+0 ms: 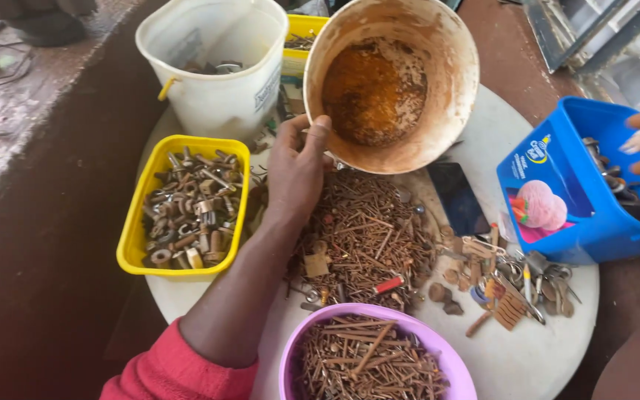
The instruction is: Sorting through a pile of nails, screws, and other metal fasteners to separate them into different containers
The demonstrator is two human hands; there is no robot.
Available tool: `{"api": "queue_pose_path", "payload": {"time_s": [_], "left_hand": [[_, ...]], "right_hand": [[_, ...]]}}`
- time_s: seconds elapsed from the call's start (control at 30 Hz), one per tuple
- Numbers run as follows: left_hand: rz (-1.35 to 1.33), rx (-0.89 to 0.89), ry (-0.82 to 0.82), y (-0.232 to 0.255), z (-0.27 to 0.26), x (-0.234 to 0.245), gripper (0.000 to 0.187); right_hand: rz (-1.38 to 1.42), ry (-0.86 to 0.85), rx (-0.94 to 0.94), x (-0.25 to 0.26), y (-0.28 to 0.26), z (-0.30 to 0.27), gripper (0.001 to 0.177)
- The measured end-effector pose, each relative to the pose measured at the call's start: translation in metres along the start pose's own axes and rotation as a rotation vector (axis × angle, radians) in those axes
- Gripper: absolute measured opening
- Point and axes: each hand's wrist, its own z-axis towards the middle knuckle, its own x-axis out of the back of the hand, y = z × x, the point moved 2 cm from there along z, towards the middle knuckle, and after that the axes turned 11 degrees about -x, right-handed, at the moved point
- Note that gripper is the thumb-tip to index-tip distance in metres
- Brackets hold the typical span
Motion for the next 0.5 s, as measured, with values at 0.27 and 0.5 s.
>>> {"api": "queue_pose_path", "payload": {"time_s": [0.27,0.5], "left_hand": [[0.08,-0.053,-0.036,0.002,0.002,0.001,0.045],[0.019,-0.024,0.0,-0.003,0.0,0.004,0.048]], "right_hand": [[0.115,-0.534,0.384,-0.049,-0.238,-0.161,0.023],[-0.257,-0.973,0.524,-0.156,-0.241,-0.218,0.011]]}}
